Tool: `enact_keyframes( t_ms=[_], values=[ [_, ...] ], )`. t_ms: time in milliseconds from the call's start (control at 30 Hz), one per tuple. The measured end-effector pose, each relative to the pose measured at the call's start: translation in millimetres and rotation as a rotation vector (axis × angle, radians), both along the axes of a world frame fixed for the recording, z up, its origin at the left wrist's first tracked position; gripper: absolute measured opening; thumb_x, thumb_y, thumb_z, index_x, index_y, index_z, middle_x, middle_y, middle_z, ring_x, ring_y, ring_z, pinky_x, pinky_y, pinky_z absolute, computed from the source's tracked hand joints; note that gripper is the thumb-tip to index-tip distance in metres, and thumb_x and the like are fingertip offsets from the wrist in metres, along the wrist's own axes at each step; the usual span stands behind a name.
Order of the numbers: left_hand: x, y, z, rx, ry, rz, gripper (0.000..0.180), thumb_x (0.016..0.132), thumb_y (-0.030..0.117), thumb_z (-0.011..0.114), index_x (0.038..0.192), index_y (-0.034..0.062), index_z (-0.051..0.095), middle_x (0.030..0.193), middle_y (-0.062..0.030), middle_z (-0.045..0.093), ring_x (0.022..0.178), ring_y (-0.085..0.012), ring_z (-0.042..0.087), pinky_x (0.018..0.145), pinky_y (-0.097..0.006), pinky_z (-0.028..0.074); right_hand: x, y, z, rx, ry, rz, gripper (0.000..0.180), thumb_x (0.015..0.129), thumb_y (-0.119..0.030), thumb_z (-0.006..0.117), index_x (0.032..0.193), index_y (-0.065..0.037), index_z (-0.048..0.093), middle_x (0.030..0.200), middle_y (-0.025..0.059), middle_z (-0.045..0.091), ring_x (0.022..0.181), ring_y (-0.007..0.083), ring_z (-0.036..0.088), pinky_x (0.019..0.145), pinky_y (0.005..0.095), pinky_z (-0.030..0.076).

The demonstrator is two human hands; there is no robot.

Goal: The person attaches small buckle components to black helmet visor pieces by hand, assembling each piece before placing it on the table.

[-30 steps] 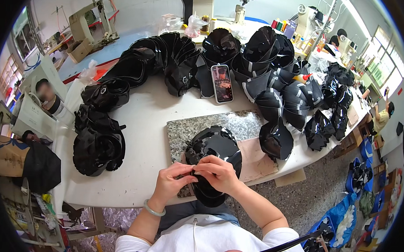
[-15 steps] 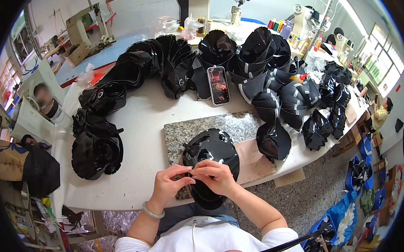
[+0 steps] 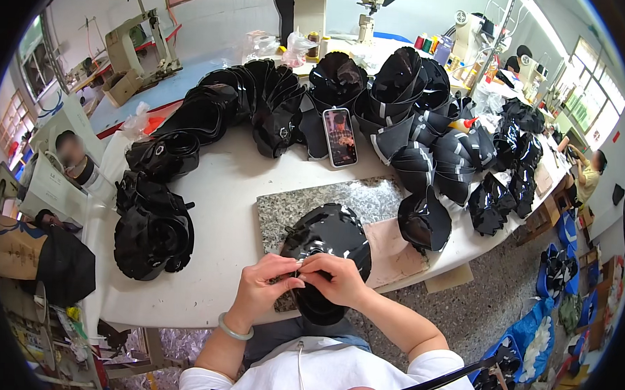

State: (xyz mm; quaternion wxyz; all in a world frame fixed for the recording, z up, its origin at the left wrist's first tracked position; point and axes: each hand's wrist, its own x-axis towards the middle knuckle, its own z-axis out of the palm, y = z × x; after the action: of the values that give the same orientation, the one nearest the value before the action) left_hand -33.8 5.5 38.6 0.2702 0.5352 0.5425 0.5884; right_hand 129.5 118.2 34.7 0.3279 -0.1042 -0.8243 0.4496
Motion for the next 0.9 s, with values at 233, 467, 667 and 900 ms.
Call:
enact_keyframes(
  t_ms=[233,467,667,900],
  values=[
    [2.8,0.3,6.9,-0.001,0.018,-0.032,0.033,0.070,0.000,0.082,0.101,0.0011,0.072,0.096,-0.0113,0.071,0.083,-0.0161,0.065,0.070,-0.025,0.051,6.4,-2.1,10.8,-0.148,0.116,-0.050,0.011,0.085,0.003,0.067,0.093,0.000,0.062,0.093,0.0097,0.068,0.084,0.0178,0.067,0.074,0.0282,0.053],
    [8.1,-1.4,4.9,0.031,0.149,0.095,0.034,0.075,0.000,0.079,0.107,0.0018,0.070,0.100,-0.0098,0.071,0.084,-0.0188,0.067,0.074,-0.029,0.055,-4.5,-7.8,0.2,-0.132,0.122,-0.078,0.012,0.084,0.003,0.068,0.095,0.000,0.063,0.091,0.0113,0.067,0.082,0.0222,0.067,0.071,0.0294,0.053],
    [9.1,5.0,-3.1,0.150,-0.224,0.172,0.074,0.081,0.030,0.080,0.141,0.0044,0.045,0.135,-0.0086,0.054,0.116,-0.0165,0.054,0.093,-0.030,0.044,2.2,-2.4,22.5,-0.399,0.102,-0.255,0.009,0.089,-0.002,0.067,0.097,0.000,0.065,0.090,0.0024,0.066,0.082,0.0095,0.062,0.072,0.0224,0.049],
    [24.5,-16.0,20.5,0.262,-0.151,0.336,0.051,0.092,0.023,0.066,0.133,-0.0022,0.048,0.138,-0.0128,0.048,0.119,-0.0181,0.049,0.093,-0.029,0.040,13.5,19.1,72.6,-0.476,0.641,-0.458,0.014,0.091,0.002,0.064,0.104,-0.001,0.062,0.094,0.0011,0.064,0.076,0.0039,0.056,0.065,0.0170,0.044]
  ],
)
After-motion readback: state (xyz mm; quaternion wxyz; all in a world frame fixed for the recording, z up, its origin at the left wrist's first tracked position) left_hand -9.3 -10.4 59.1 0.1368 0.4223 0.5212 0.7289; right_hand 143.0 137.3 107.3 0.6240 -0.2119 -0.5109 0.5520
